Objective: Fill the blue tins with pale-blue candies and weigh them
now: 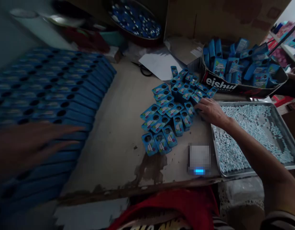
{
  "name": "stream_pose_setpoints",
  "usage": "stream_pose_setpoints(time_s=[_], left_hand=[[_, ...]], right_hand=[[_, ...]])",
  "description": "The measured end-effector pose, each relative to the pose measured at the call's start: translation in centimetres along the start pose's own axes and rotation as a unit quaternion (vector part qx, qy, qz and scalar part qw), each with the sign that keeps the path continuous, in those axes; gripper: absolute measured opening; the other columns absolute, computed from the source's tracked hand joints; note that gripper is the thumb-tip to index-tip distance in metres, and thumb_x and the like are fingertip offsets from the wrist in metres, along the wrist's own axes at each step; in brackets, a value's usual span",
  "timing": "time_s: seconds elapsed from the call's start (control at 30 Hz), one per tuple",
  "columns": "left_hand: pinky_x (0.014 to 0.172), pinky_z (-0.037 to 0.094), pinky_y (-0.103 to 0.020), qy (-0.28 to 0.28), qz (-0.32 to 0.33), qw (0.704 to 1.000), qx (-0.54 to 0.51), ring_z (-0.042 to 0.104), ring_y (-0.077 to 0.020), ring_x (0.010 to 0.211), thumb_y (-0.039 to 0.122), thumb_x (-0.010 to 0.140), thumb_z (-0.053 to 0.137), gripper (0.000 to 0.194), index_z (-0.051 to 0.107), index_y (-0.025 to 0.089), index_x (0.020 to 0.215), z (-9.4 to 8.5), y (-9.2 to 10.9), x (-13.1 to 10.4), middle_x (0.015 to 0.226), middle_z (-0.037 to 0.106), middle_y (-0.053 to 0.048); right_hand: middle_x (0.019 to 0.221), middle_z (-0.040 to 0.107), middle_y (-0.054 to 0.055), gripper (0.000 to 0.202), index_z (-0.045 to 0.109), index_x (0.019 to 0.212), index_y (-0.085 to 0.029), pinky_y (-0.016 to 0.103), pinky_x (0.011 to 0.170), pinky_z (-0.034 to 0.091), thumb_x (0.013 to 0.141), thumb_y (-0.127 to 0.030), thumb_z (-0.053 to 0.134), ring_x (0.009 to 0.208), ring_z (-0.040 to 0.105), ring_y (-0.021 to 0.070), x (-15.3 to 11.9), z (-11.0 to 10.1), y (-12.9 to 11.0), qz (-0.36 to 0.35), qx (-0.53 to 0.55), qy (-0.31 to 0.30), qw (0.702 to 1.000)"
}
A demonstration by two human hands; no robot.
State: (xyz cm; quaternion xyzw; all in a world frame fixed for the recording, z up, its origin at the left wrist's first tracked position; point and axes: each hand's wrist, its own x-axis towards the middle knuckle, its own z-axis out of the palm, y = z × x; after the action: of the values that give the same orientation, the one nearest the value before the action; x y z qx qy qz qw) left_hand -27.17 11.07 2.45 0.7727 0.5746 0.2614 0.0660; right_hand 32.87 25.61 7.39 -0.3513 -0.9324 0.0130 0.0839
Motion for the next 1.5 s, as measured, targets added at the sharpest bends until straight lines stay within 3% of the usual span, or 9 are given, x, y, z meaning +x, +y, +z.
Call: stream_pose_setpoints(time_s=[0.07, 0.17, 0.5, 0.77, 0.93, 1.03, 1.17, 1.4, 1.5], left_hand=[[0.085, 0.065, -0.041, -0.010, 0.089, 0.996, 0.013, 0.083, -0.0248, 0.094, 0.074, 0.110, 0.058, 0.047, 0.089, 0.042, 0.125, 2.5, 3.7, -3.8, 0.110, 0.089, 0.004], [0.083, 0.067, -0.037, 0.013, 0.106, 0.994, -0.013, 0.085, -0.0230, 0.092, 0.047, 0.114, 0.062, 0.028, 0.087, 0.039, 0.126, 6.3, 8.3, -6.4, 0.111, 0.090, 0.003], [0.104, 0.069, -0.037, 0.079, 0.001, 0.988, -0.130, 0.085, -0.0247, 0.111, 0.035, 0.113, 0.068, 0.025, 0.087, 0.023, 0.125, 12.6, 15.7, -4.7, 0.120, 0.089, -0.009], [0.109, 0.069, -0.043, 0.098, -0.117, 0.968, -0.201, 0.085, -0.0268, 0.113, 0.045, 0.106, 0.075, 0.027, 0.088, 0.027, 0.121, 12.9, 15.5, -8.3, 0.122, 0.088, -0.006], [0.121, 0.065, -0.051, 0.105, -0.237, 0.910, -0.322, 0.080, -0.0315, 0.131, 0.053, 0.089, 0.093, 0.073, 0.071, 0.025, 0.152, 15.5, 17.5, -8.4, 0.143, 0.080, -0.014], [0.125, 0.062, -0.055, 0.132, -0.215, 0.911, -0.325, 0.069, -0.0367, 0.150, 0.050, 0.081, 0.104, 0.112, 0.045, 0.031, 0.174, 17.9, 20.5, -7.1, 0.165, 0.064, -0.020], [0.129, 0.058, -0.057, 0.164, -0.155, 0.931, -0.288, 0.057, -0.0402, 0.163, 0.045, 0.090, 0.100, 0.117, 0.027, 0.031, 0.181, 19.6, 24.6, -5.4, 0.176, 0.048, -0.024], [0.132, 0.049, -0.069, 0.215, -0.160, 0.955, -0.130, 0.052, -0.0464, 0.163, 0.045, 0.085, 0.100, 0.110, 0.037, 0.032, 0.175, 16.7, 24.5, -7.0, 0.173, 0.050, -0.021], [0.125, 0.055, -0.064, 0.224, -0.152, 0.957, -0.107, 0.056, -0.0442, 0.159, 0.048, 0.086, 0.096, 0.100, 0.045, 0.030, 0.170, 15.4, 24.1, -8.4, 0.170, 0.053, -0.019]], right_hand=[[0.111, 0.077, 0.012, 0.034, 0.082, 0.120, -0.022, 0.043, 0.094, 0.050, 0.099, -0.011, 0.059, 0.105, 0.069, 0.0304, -0.6, -0.5, -2.0, -0.026, 0.023, 0.025, 0.999], [0.116, 0.077, 0.012, 0.030, 0.080, 0.127, -0.022, 0.044, 0.094, 0.050, 0.103, -0.019, 0.062, 0.106, 0.067, 0.0307, -1.3, -0.8, -5.8, -0.084, 0.047, 0.030, 0.995], [0.143, 0.068, 0.020, 0.054, 0.077, 0.144, -0.019, 0.047, 0.094, 0.044, 0.096, -0.002, 0.060, 0.122, 0.057, 0.0367, 0.8, 0.1, -13.2, -0.120, -0.113, -0.085, 0.983], [0.117, 0.071, 0.013, 0.012, 0.083, 0.088, -0.021, 0.044, 0.090, 0.031, 0.100, -0.020, 0.082, 0.114, 0.051, 0.0324, 1.4, -0.8, -13.2, -0.151, -0.100, -0.144, 0.973], [0.094, 0.071, 0.007, 0.027, 0.080, 0.083, -0.022, 0.042, 0.084, 0.028, 0.104, -0.037, 0.087, 0.098, 0.052, 0.0264, -5.0, -3.6, -14.6, -0.142, -0.079, -0.110, 0.981], [0.085, 0.069, 0.006, 0.035, 0.079, 0.080, -0.022, 0.041, 0.081, 0.030, 0.106, -0.044, 0.084, 0.090, 0.054, 0.0255, -9.7, -3.6, -14.7, -0.040, -0.086, -0.060, 0.994], [0.081, 0.069, 0.007, 0.034, 0.082, 0.083, -0.024, 0.041, 0.078, 0.032, 0.111, -0.042, 0.077, 0.086, 0.058, 0.0261, -14.1, -1.2, -13.8, 0.094, -0.082, 0.001, 0.992], [0.087, 0.071, 0.007, 0.032, 0.085, 0.107, -0.027, 0.042, 0.081, 0.047, 0.110, -0.057, 0.074, 0.084, 0.065, 0.0274, -18.4, -1.2, -10.2, 0.233, 0.026, 0.087, 0.968], [0.118, 0.076, 0.015, 0.035, 0.081, 0.125, -0.025, 0.049, 0.095, 0.053, 0.108, -0.054, 0.072, 0.111, 0.069, 0.0365, -21.2, -0.6, -5.9, 0.262, 0.021, 0.052, 0.963]])
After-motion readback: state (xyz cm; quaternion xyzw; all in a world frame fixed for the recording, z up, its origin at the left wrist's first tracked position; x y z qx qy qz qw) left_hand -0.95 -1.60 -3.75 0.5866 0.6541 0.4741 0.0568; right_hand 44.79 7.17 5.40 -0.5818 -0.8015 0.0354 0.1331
